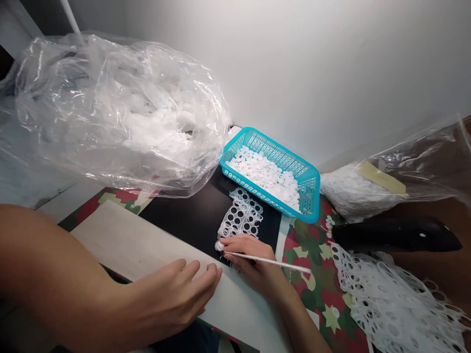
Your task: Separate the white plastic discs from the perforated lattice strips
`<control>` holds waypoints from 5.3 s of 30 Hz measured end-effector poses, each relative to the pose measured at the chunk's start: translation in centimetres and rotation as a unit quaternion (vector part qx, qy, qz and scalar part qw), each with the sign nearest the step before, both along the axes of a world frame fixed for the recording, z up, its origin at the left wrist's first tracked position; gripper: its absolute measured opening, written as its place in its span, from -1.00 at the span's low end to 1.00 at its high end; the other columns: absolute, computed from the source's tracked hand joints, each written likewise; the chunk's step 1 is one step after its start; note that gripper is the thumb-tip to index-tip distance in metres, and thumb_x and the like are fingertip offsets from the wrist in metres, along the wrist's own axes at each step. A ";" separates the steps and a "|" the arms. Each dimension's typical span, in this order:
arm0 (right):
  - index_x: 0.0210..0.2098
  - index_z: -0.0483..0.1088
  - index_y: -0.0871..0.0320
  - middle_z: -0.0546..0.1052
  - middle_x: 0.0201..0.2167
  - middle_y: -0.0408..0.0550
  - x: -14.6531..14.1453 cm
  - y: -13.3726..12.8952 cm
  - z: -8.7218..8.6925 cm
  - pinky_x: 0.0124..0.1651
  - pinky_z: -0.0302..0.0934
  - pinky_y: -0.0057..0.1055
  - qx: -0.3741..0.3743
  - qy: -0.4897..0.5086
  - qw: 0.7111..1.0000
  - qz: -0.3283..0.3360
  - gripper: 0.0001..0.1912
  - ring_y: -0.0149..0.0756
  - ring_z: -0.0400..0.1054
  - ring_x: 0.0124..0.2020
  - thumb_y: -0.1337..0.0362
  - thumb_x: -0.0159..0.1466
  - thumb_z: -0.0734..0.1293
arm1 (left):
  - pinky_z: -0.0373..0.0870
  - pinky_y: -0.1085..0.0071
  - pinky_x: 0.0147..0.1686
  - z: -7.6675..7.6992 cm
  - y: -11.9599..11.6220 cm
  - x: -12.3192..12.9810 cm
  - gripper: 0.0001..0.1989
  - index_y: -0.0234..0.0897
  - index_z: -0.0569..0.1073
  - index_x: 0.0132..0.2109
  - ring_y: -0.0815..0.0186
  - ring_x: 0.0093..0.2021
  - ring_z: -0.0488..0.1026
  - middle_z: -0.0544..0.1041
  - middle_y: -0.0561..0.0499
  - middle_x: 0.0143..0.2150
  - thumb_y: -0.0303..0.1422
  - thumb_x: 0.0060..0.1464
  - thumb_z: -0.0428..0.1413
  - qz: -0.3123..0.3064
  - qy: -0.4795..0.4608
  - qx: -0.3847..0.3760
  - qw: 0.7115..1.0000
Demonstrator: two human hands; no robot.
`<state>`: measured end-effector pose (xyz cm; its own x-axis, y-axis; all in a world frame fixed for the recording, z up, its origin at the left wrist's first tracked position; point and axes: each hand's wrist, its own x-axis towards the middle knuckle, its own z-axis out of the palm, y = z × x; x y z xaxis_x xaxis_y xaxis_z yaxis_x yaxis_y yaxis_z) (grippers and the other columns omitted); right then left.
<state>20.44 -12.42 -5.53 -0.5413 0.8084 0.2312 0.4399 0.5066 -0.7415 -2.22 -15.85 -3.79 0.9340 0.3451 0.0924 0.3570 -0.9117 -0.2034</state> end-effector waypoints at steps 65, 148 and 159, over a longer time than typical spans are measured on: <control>-0.02 0.38 0.18 0.53 -0.09 0.10 -0.8 -0.6 -1.5 -0.02 0.35 -0.34 0.203 -0.076 0.976 0.012 -0.74 -0.28 0.42 -0.05 0.45 0.34 0.20 | 0.32 0.31 -0.42 -3.1 0.0 1.5 -0.62 -0.43 0.37 0.07 0.25 -0.41 0.38 0.42 -0.01 -0.38 -0.60 0.09 -0.02 0.198 -0.130 -0.111 0.965; 0.03 0.42 0.11 0.53 -0.03 0.03 1.4 -1.1 -1.1 0.01 0.39 -0.29 0.196 -0.105 0.974 0.032 -0.69 -0.25 0.43 -0.03 0.42 0.32 0.23 | 0.09 0.22 0.11 -4.2 -1.7 2.8 -0.49 -0.50 0.30 0.14 0.14 0.08 0.29 0.41 -0.16 0.11 -0.16 0.24 -0.08 0.144 -0.210 -0.082 0.964; 0.23 0.21 0.02 0.47 0.04 0.00 1.0 -1.8 -2.4 0.08 0.32 -0.28 0.219 -0.122 0.968 -0.010 -0.56 -0.25 0.37 0.04 0.38 0.38 0.12 | 0.19 0.25 -0.14 -3.8 -1.2 3.0 -0.41 -0.49 0.40 0.01 0.14 -0.14 0.30 0.45 -0.15 -0.06 0.00 0.17 -0.07 0.136 -0.215 -0.084 0.963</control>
